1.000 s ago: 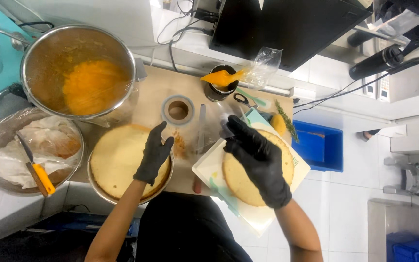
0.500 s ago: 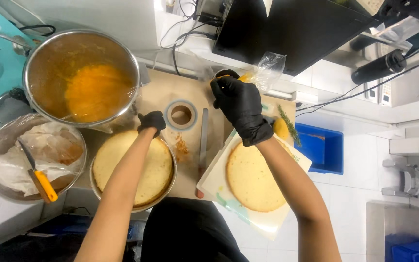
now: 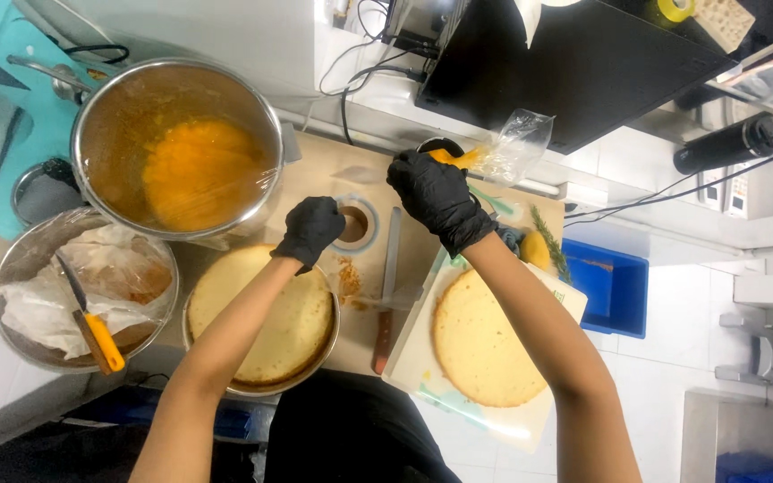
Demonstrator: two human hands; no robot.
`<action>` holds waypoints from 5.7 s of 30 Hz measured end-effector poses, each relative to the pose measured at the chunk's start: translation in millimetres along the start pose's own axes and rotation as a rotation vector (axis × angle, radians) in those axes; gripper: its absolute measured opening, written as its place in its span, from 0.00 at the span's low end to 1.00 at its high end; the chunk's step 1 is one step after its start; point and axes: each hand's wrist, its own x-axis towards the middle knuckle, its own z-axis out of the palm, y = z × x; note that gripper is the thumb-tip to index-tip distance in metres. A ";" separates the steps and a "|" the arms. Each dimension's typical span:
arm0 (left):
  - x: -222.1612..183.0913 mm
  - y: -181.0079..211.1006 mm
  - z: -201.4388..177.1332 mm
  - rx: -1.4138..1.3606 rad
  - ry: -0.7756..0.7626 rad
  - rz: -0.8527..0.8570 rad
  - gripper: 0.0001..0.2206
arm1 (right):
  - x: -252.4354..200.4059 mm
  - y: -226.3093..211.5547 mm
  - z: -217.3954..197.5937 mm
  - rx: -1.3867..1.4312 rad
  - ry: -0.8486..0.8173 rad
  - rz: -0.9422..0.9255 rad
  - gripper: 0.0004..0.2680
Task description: The person carries a cake board to the work table, places a round cake layer onto the board, and pipes orange fruit puree from a plastic bag onto the board. They then cut a piece of parchment with scissors and peel a lemon with a knife.
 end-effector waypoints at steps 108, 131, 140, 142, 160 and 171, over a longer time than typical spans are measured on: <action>-183.0 18.4 -122.8 0.318 0.443 0.772 0.17 | -221.6 -135.2 -49.4 1.886 -0.207 0.855 0.20; -193.1 46.5 -98.6 0.284 0.563 0.517 0.11 | -217.0 -210.9 -77.2 1.113 -0.117 0.460 0.18; -215.2 61.9 -92.5 0.245 0.504 0.562 0.13 | -189.1 -199.6 -53.9 2.254 -0.064 1.134 0.28; -221.2 62.0 -90.4 0.250 0.514 0.556 0.13 | -191.5 -193.8 -43.0 2.299 -0.060 1.133 0.29; -235.2 48.1 -98.8 0.218 0.556 0.484 0.15 | -206.6 -181.4 6.1 2.539 -0.060 1.161 0.30; -234.5 45.4 -98.3 0.196 0.564 0.504 0.14 | -205.0 -182.7 -6.3 2.294 -0.151 1.052 0.28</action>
